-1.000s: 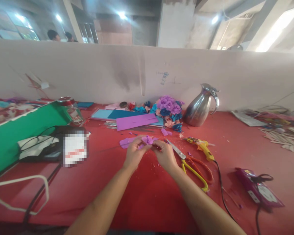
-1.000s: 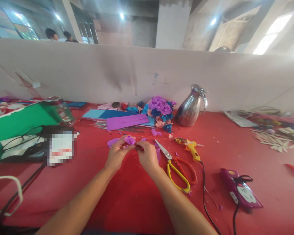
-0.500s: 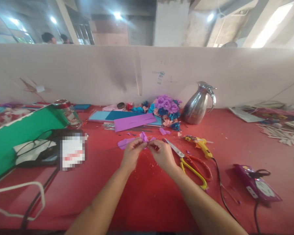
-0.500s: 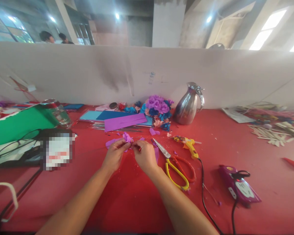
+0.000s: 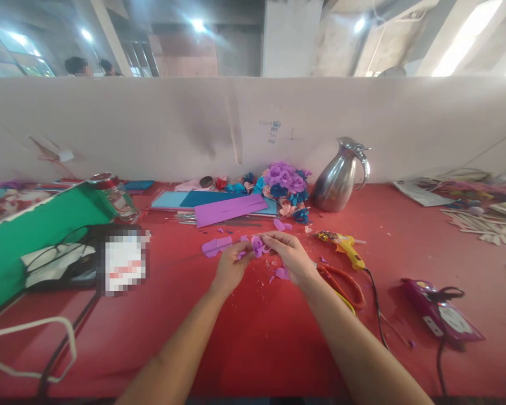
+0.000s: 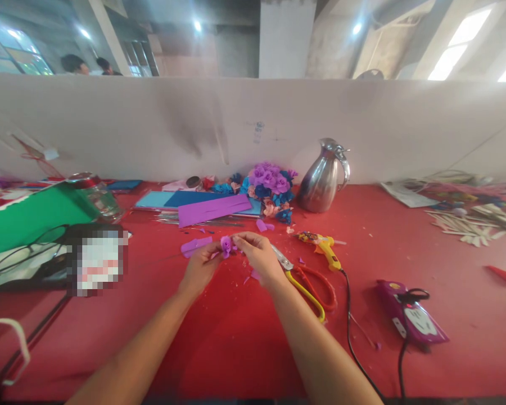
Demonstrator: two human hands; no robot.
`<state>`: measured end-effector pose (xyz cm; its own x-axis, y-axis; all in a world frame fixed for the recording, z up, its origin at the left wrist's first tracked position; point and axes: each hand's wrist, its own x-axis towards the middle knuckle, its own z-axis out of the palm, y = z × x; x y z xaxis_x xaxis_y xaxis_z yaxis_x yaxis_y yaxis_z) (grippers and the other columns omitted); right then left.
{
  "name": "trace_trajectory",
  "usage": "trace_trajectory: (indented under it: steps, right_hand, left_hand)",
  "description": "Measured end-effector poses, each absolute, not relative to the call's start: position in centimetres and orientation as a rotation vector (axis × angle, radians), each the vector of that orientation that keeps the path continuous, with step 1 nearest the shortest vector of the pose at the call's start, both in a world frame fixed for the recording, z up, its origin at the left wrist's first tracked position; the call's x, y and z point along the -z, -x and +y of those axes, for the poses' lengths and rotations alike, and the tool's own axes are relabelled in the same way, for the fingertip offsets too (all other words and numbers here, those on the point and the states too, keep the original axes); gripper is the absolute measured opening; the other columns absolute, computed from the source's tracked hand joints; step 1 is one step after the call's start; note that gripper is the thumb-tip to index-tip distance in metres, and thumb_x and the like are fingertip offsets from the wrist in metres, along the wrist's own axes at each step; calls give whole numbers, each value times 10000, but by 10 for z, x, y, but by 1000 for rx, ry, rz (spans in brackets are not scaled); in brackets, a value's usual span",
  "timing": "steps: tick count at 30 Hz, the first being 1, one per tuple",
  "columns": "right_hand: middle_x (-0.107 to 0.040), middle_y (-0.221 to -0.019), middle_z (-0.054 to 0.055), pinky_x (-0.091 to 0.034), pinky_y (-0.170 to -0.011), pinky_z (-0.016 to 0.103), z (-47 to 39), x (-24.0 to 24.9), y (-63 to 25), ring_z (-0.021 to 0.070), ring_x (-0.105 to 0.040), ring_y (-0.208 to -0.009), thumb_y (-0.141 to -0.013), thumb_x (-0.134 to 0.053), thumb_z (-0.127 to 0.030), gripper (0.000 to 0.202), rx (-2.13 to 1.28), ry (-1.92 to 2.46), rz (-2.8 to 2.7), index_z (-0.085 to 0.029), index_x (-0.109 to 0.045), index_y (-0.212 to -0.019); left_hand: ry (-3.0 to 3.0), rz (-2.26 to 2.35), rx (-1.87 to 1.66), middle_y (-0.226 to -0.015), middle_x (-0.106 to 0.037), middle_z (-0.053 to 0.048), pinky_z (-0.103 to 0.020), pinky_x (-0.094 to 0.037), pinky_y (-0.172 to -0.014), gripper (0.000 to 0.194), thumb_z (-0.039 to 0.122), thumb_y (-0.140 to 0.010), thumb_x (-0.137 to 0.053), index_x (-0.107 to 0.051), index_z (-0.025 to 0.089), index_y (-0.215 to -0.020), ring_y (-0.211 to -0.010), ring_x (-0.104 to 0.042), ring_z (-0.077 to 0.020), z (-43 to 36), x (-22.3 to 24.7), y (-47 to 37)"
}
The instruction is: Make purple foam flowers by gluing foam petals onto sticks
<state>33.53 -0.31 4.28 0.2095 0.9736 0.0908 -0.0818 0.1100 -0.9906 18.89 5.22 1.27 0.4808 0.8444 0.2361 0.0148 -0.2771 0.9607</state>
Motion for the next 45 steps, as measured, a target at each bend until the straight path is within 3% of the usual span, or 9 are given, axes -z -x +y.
trace_trajectory:
  steps: [9,16,34,37,40,45]
  right_hand:
    - [-700,-771,32,-479,-678,258,-5,-46,-347,134,-615,-695,-680,-718,-421,258,-1229,1077,-1032,-181,-722,-773]
    - [-673,-683,5,-469,-668,255,-7,-52,-351,118,-592,-645,-696,-708,-363,192,-1251,1075,-1143,-172,-712,-715]
    - [-650,-614,-8,-471,-702,281,-9,-56,-354,116,-582,-623,-703,-721,-504,339,-1175,1122,-1250,-175,-682,-628]
    - [-667,-637,9,-474,-694,286,-8,-54,-354,124,-593,-628,-750,-668,-553,391,-1178,1102,-1184,-166,-712,-706]
    - [-687,-688,19,-467,-650,267,-6,-51,-353,121,-596,-629,-703,-702,-566,418,-1167,1076,-985,-167,-729,-823]
    - [-691,-694,9,-435,-611,235,-3,-46,-351,100,-572,-606,-621,-781,-430,330,-1094,1098,-847,-172,-718,-816]
  left_hand:
    - [-1714,699,-820,-800,-747,-42,-340,-465,-838,132,293,-742,-649,-745,205,-764,-824,-655,-230,46,-22,-190]
    - [-1730,647,-780,-771,-738,-38,-345,-461,-851,102,272,-743,-649,-725,210,-715,-829,-664,-230,46,-21,-191]
    - [-1747,669,-758,-804,-749,-31,-341,-466,-851,84,268,-738,-676,-734,216,-707,-842,-668,-225,42,-28,-191]
    - [-1752,668,-761,-798,-743,-27,-332,-459,-846,92,270,-746,-671,-739,216,-718,-834,-660,-218,42,-28,-191]
    - [-1723,715,-818,-782,-735,-22,-319,-453,-830,105,284,-741,-685,-757,215,-774,-807,-644,-205,43,-24,-190]
    - [-1589,820,-986,-832,-735,-33,-313,-446,-829,167,326,-739,-703,-769,211,-840,-835,-629,-207,49,-14,-188]
